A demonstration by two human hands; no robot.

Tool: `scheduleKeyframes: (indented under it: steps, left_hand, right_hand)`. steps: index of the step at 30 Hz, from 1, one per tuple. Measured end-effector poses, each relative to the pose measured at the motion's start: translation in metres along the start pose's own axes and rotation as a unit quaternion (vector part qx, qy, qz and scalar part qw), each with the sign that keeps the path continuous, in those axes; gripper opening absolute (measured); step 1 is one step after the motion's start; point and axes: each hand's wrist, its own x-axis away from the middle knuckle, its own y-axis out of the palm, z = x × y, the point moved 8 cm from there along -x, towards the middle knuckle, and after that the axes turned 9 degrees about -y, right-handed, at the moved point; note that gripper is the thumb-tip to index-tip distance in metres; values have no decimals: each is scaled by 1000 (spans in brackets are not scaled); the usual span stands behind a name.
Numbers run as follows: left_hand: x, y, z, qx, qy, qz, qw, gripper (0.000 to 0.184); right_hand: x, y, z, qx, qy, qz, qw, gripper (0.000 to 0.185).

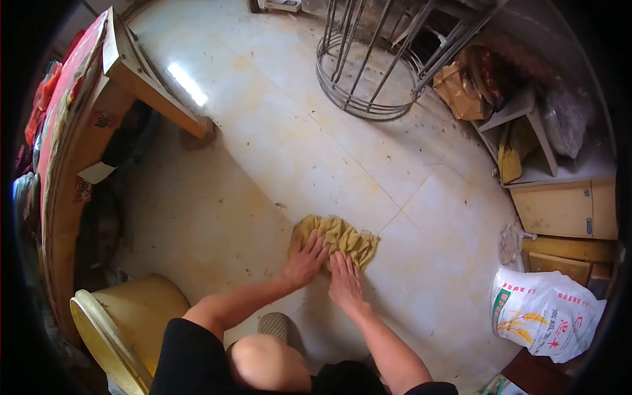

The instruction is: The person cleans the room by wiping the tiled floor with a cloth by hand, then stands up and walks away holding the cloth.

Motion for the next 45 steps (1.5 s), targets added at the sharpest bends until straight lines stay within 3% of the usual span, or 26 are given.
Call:
scheduleKeyframes:
  steps: [3, 6, 8, 10, 11, 15, 18, 21, 23, 25, 28, 29, 32, 34, 37, 40, 41, 43, 45]
  left_hand:
    - [-51, -3, -16, 9, -2, 64, 998, 52]
    - [-131, -20, -32, -12, -27, 67, 997, 50]
    - [-162, -21, -36, -26, -52, 53, 997, 50]
    - [-146, -18, -31, -25, -52, 44, 997, 51]
    - [-137, -17, -31, -26, -52, 42, 997, 51]
    - [-26, -1, -8, -50, 3, -29, 998, 54]
    - [8, -6, 6, -44, 20, -61, 997, 55]
    - [-18, 11, -2, -80, -1, -32, 996, 54]
    - [-60, -4, -13, -37, 1, 53, 998, 56]
    - [-117, -14, -28, -35, -23, 37, 998, 56]
    - [-149, -22, -38, -55, -57, -12, 997, 52]
    - [-139, -27, -39, 7, -42, -11, 999, 59]
    - [-64, -10, -45, -35, -43, 14, 998, 63]
    - [11, -9, -51, -42, -71, -66, 994, 64]
    - [134, 8, -60, 57, -186, -86, 977, 63]
    - [164, 15, -72, 142, -309, -81, 937, 69]
    - [162, 19, -71, 178, -344, -78, 919, 72]
    - [127, -4, -77, 148, -394, 3, 907, 79]
    - [76, -10, -95, 115, -386, 18, 915, 86]
  right_hand:
    - [-39, -20, 20, 26, 19, -6, 999, 64]
    - [-100, -64, 50, 54, 47, 52, 996, 62]
    - [-118, -84, 50, 59, 69, 21, 996, 61]
    - [-117, -86, 45, 74, 82, -32, 993, 63]
    - [-106, -67, 47, 87, 69, -7, 994, 64]
    - [-20, -9, 12, 79, -10, -82, 993, 65]
    - [16, 5, -8, 73, -42, -4, 996, 64]
    - [-7, 5, 7, 83, -13, -15, 996, 65]
    - [-40, -14, 26, 100, 10, 2, 995, 64]
    - [-81, -48, 45, 59, 57, 39, 996, 66]
    - [-117, -76, 53, 13, 124, -36, 992, 68]
    - [-109, -71, 48, 31, 110, -42, 993, 68]
    - [-72, -25, 17, 90, 25, -54, 994, 67]
    - [-35, 21, -13, 136, -38, -80, 987, 67]
    - [6, 79, -78, 189, -144, -137, 962, 64]
    - [-1, 77, -118, 101, -157, -206, 960, 61]
    - [-7, 77, -108, 33, -114, -194, 974, 56]
    - [-23, 48, -90, -167, -120, -182, 962, 56]
    - [-38, 23, -81, -213, -120, -99, 965, 58]
